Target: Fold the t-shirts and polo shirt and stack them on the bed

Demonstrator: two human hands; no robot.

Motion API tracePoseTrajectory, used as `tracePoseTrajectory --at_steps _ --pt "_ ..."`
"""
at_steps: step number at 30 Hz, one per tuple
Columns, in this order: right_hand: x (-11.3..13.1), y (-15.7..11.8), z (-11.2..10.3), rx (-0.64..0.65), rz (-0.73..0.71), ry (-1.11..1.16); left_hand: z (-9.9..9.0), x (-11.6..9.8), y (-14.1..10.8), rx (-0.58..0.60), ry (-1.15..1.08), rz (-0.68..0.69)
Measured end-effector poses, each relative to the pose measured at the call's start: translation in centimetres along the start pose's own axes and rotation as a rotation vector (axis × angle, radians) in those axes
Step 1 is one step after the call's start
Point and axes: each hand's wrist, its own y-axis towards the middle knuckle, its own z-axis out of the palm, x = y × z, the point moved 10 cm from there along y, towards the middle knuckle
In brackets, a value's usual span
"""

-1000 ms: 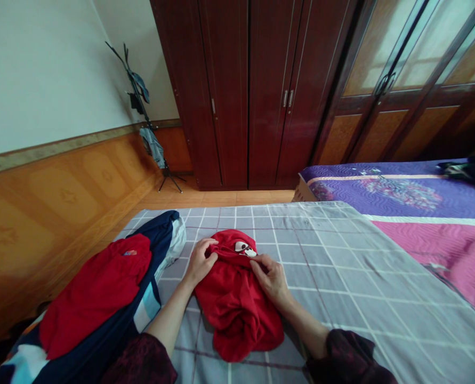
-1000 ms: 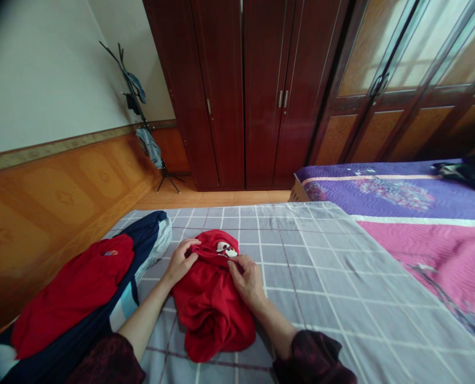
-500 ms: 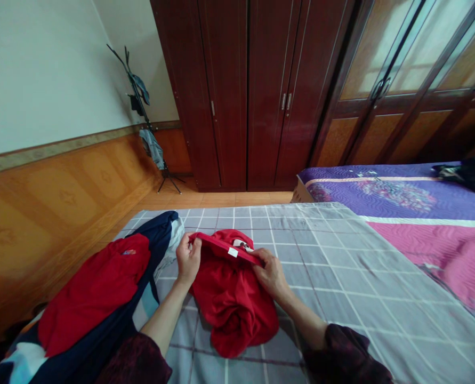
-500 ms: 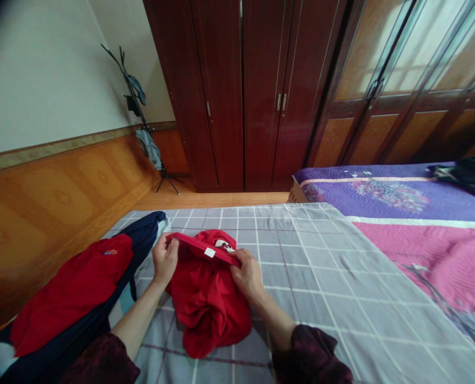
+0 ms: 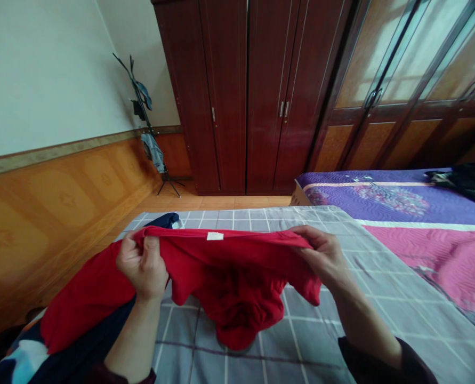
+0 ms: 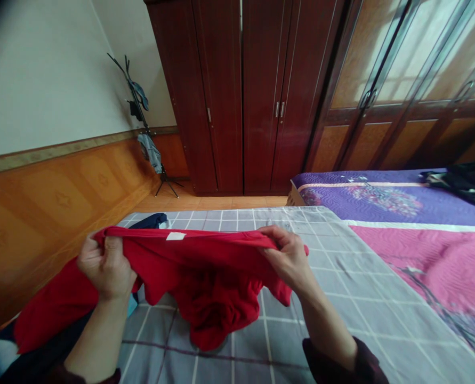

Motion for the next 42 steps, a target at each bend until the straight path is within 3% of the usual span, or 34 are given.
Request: tracePoseTrajectory --at_steps 5,8,13,20,22,25,27,28,30,32,33,34,36,40,42 --pt "-3.4 0.8 2.1 0.233 -0.018 -0.388 -1.5 0.8 2.2 -0.103 -0.224 -0.112" --pt "-4.5 0.9 3.5 0.29 -0.016 -0.385 -2.3 0.9 3.0 -0.142 -0.25 -0.131" --pt "-5.9 -0.8 8.2 0.412 0.031 -0.283 -2.3 0.8 3.2 -0.14 -0.241 -0.125" --pt "-8.7 -2.3 12.3 0.431 0.055 -0.375 -2.0 0.3 3.2 -0.102 -0.177 -0.124" --pt "-8.3 -1.9 11.6 0.364 0.058 -0.283 -2.0 0.5 3.3 -0.088 -0.133 -0.118" --pt "-7.9 -0.6 8.4 0.126 0.102 -0.049 -1.7 0.9 3.7 -0.034 -0.077 -0.097" --pt "-8.9 0.1 5.5 -0.073 0.159 0.083 0.0 1.5 3.8 0.168 -0.012 -0.113" --pt "-9.9 0.3 4.3 -0.167 0.198 0.13 1.7 1.9 3.2 0.37 0.035 -0.14" --pt "-12.3 0.4 2.7 -0.291 0.271 0.188 5.9 2.7 -0.4 0.944 0.13 -0.198" --pt "-14.8 0.5 2.3 -0.335 0.323 0.209 8.0 2.4 -6.0 1.5 0.169 -0.174" --pt "-15.9 0.5 2.3 -0.341 0.334 0.207 8.3 1.9 -8.2 1.681 0.154 -0.133" --pt "-16.8 0.5 2.3 -0.342 0.338 0.203 8.7 1.4 -9.7 1.782 0.126 -0.084" --pt "-18.1 0.5 2.3 -0.347 0.341 0.192 10.0 1.1 -11.1 1.78 0.099 -0.019" --pt "-19.0 0.5 2.5 -0.298 0.333 0.174 12.7 4.1 -12.1 1.505 0.297 -0.001" --pt "-18.9 0.6 3.1 -0.234 0.329 0.171 13.6 5.7 -13.5 1.428 0.394 0.025"
